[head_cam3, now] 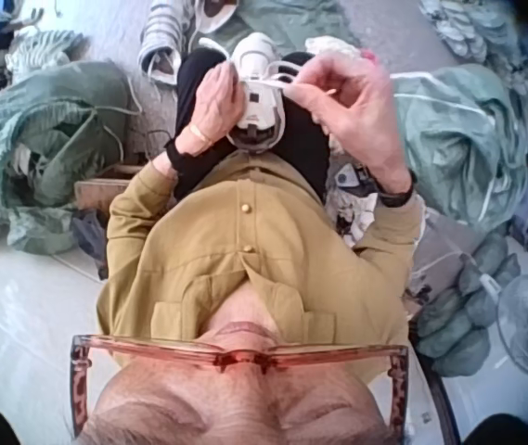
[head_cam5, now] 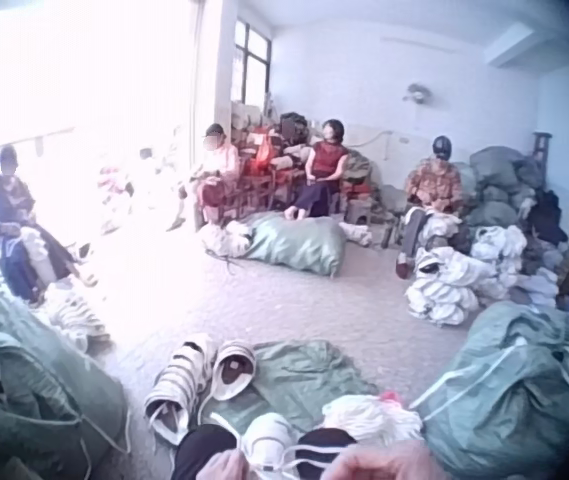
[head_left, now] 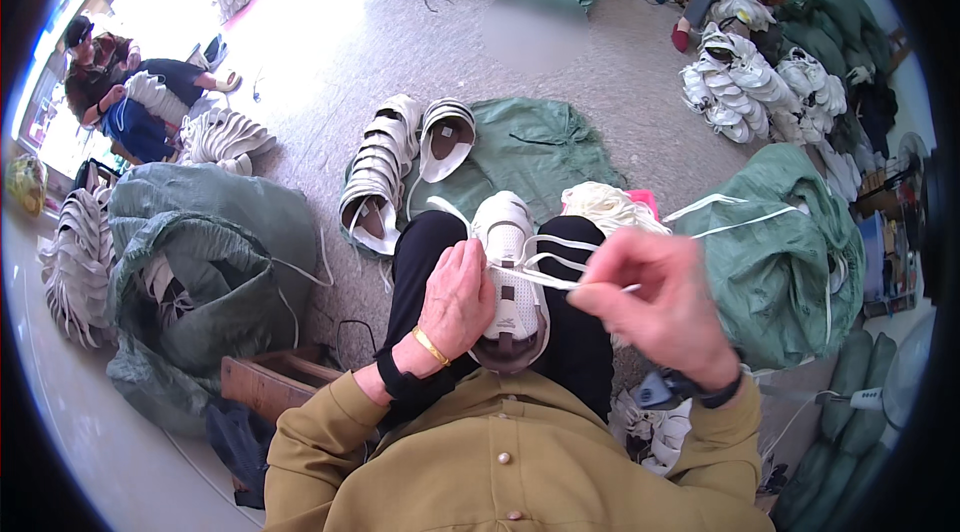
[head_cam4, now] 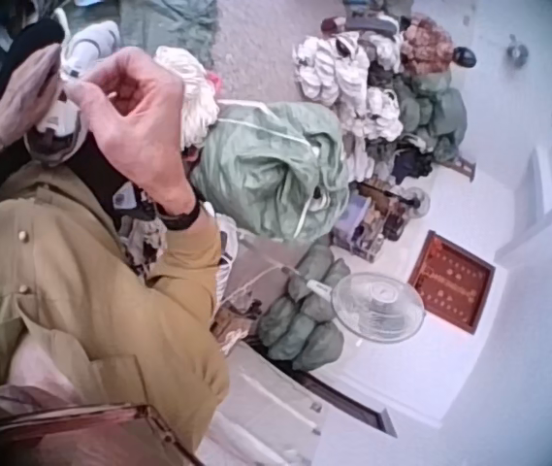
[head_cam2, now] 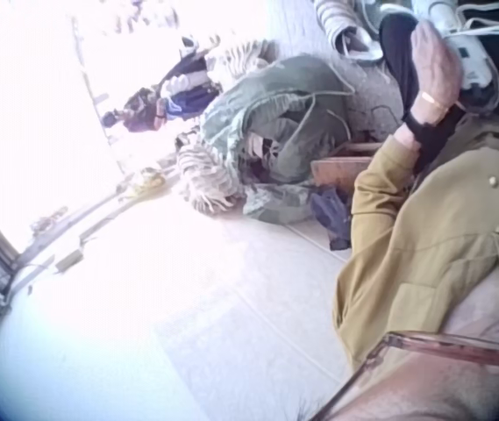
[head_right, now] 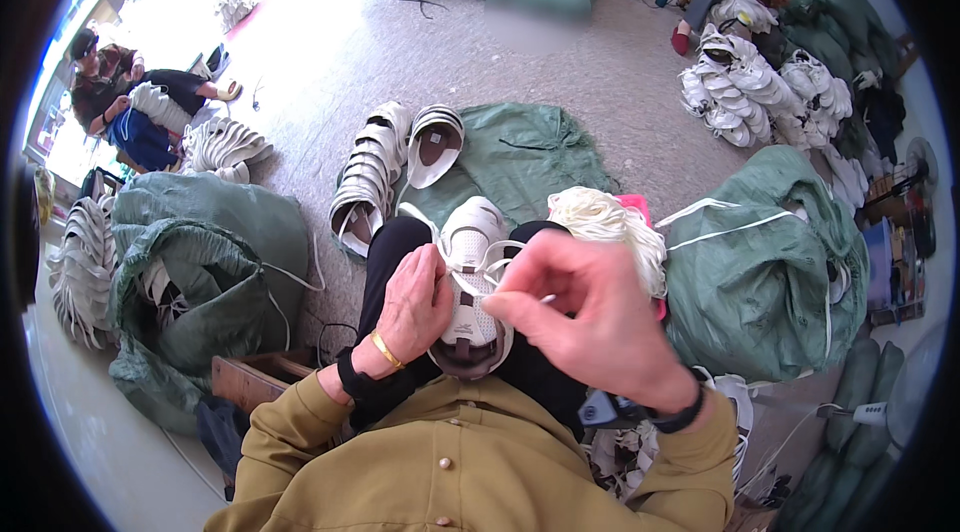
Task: Lacing and assembling components of athletic shoes while seated on the floor.
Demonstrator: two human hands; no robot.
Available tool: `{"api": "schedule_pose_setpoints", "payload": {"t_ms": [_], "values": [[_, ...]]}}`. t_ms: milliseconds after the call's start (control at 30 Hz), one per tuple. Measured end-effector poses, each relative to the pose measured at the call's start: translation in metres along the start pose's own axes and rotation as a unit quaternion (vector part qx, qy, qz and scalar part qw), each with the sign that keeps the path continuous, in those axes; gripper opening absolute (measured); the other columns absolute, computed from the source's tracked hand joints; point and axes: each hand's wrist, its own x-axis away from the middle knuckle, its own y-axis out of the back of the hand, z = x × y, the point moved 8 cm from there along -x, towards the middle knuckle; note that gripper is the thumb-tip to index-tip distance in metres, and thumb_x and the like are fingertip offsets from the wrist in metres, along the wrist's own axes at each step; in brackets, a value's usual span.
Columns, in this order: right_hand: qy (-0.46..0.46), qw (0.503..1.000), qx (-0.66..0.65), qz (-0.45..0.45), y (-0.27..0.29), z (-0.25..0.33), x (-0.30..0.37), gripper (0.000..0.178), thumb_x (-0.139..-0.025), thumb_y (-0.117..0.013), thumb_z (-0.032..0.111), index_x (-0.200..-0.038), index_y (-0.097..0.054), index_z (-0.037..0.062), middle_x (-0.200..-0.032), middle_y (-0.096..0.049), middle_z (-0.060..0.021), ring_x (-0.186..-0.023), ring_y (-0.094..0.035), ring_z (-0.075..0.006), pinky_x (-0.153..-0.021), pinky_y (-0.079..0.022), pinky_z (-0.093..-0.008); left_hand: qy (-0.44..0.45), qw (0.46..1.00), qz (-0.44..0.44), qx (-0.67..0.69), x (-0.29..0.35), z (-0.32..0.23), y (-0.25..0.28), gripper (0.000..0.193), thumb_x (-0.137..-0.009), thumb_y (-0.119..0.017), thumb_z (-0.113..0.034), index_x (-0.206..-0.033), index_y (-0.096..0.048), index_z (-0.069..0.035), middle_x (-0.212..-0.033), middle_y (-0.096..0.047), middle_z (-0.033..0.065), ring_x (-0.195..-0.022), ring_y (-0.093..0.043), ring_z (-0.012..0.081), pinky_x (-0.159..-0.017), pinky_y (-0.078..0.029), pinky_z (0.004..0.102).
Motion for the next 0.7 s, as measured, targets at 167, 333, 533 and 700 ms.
{"api": "schedule_pose_setpoints", "payload": {"t_ms": [167, 333, 533, 700], "values": [[0.056, 0.993, 0.102, -0.032, 0.016, 0.037, -0.005, 0.014, -0.092, -0.08, 0.006, -0.086, -0.068, 0.0007, -0.078, -0.068, 0.0032, -0.071, -0.062, -0.0003, -0.06, -0.049, -0.0193, -0.007, 1.0, 0.024, -0.005, -0.003, -0.003, 0.001, 0.019, -0.086, -0.063, 0.001, -0.102, -0.052, 0.0, -0.093, -0.056, 0.018, -0.089, -0.058, 0.038, -0.079, -0.049, 0.0485], [0.06, 0.995, 0.072, -0.021, 0.014, 0.03, -0.014, 0.015, -0.093, -0.08, 0.008, -0.086, -0.068, 0.0001, -0.076, -0.068, 0.0038, -0.068, -0.061, 0.0008, -0.059, -0.048, -0.0186, -0.012, 0.983, 0.027, 0.182, -0.03, -0.053, 0.041, 0.029, -0.086, -0.079, -0.003, -0.106, -0.058, -0.001, -0.09, -0.06, 0.0074, -0.074, -0.058, 0.0174, -0.064, -0.048, 0.031], [0.047, 0.995, 0.082, 0.01, 0.011, 0.028, -0.023, 0.011, -0.092, -0.081, 0.003, -0.095, -0.07, 0.0012, -0.084, -0.069, 0.0019, -0.074, -0.064, -0.0016, -0.062, -0.051, -0.0185, -0.031, 0.923, 0.011, 0.382, -0.05, -0.09, 0.062, 0.008, -0.101, -0.066, 0.003, -0.104, -0.058, 0.001, -0.089, -0.068, 0.0028, -0.08, -0.064, 0.0049, -0.07, -0.051, 0.0224], [0.137, 0.989, -0.036, 0.032, 0.017, 0.023, -0.029, 0.019, -0.097, -0.075, 0.003, -0.112, -0.066, -0.0043, -0.098, -0.074, -0.0077, -0.086, -0.073, -0.0113, -0.08, -0.063, -0.0259, 0.013, 0.903, 0.022, 0.43, -0.055, -0.087, 0.057, 0.006, -0.105, -0.063, -0.001, -0.106, -0.058, 0.001, -0.093, -0.069, 0.0034, -0.086, -0.065, 0.0041, -0.073, -0.052, 0.0213]]}}
